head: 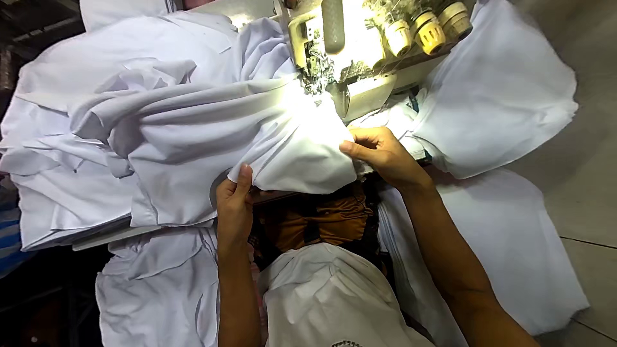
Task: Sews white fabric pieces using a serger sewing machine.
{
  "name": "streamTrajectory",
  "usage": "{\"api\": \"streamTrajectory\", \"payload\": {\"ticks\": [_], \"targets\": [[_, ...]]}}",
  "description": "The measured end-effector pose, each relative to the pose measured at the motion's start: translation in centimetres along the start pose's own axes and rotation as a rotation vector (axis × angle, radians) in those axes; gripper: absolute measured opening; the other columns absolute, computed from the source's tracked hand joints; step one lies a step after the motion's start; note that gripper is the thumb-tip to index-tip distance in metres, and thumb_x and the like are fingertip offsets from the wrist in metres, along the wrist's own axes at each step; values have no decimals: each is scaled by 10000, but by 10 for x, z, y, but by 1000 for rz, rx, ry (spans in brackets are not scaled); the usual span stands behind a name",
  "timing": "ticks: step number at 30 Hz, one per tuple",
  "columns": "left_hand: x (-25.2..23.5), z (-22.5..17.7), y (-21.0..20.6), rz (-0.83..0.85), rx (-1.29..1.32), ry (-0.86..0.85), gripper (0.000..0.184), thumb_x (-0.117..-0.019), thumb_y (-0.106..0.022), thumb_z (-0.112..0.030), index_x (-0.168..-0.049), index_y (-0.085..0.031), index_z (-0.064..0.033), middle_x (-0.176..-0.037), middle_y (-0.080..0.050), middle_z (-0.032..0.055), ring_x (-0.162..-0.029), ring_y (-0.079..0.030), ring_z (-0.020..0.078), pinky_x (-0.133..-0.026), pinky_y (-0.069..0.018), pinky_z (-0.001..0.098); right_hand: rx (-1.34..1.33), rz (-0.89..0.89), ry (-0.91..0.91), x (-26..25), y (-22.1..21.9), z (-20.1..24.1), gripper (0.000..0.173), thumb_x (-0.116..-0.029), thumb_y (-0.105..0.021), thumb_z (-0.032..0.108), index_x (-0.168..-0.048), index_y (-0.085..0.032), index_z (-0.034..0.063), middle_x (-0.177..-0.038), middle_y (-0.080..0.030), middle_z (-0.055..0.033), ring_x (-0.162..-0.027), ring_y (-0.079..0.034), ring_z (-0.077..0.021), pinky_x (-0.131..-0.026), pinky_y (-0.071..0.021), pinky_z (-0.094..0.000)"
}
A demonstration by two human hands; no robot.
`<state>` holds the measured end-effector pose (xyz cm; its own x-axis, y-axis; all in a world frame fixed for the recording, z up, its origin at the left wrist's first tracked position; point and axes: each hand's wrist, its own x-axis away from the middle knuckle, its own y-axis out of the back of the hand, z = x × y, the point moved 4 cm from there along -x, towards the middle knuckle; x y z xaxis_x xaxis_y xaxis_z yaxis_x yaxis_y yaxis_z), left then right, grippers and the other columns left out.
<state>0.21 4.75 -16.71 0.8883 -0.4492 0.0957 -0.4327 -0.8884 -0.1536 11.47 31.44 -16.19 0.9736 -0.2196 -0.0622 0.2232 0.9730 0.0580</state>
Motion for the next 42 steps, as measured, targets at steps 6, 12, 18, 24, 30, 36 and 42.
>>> {"api": "streamTrajectory", "payload": {"ticks": [6,12,18,24,30,36,42], "targets": [[0,-3,-1,-95,-57,-134,196,-1060,-561,-301,-1019,-723,-199,-923,-753,-76,-827,-721,48,-766,-621,264,95,-183,65,15,16,7,342,-1012,-602,214,-681,-593,129,-659,-556,41,-559,-508,-34,-484,-398,-184],[4,13,-1,-27,-6,-62,194,-1052,-575,-302,-1091,-714,-173,-983,-757,-44,-873,-734,86,-800,-634,310,129,-248,51,24,13,-7,202,-947,-716,207,-773,-650,129,-696,-625,50,-587,-572,-27,-523,-473,-174],[12,11,0,-71,96,-162,188,-1035,-605,-258,-1180,-678,-165,-1044,-753,-10,-899,-741,121,-802,-641,332,-9,-299,-62,25,17,-5,326,-848,-795,94,-1105,-596,124,-681,-635,32,-535,-586,-41,-514,-517,-171],[-26,-40,13,-155,-80,-268,151,-1080,-510,-269,-1078,-649,-212,-863,-694,-118,-710,-672,9,-662,-597,206,-333,-202,-272,29,-25,-3,42,-922,-714,63,-882,-706,55,-687,-637,-3,-575,-556,-38,-559,-490,-186],[-93,-54,30,-5,-261,-216,167,-1080,-510,-304,-978,-605,-213,-757,-625,-126,-630,-600,5,-581,-534,201,-342,-372,-233,25,-72,-19,111,-932,-751,112,-901,-684,28,-685,-658,-46,-541,-593,-72,-513,-515,-195],[-82,-46,31,20,-235,-199,230,-1112,-429,-325,-1035,-591,-183,-811,-670,-77,-716,-689,77,-672,-620,287,-126,-463,-178,31,-72,-24,176,-982,-716,217,-941,-715,46,-659,-668,-40,-491,-586,-92,-449,-497,-215],[-30,-27,25,182,-262,-177,490,-1063,-519,-424,-1469,-418,-169,-1284,-640,-38,-1097,-686,117,-925,-606,322,-58,-442,-147,34,-61,-19,172,-920,-785,202,-879,-687,67,-685,-666,-23,-526,-600,-82,-478,-516,-210]]}}
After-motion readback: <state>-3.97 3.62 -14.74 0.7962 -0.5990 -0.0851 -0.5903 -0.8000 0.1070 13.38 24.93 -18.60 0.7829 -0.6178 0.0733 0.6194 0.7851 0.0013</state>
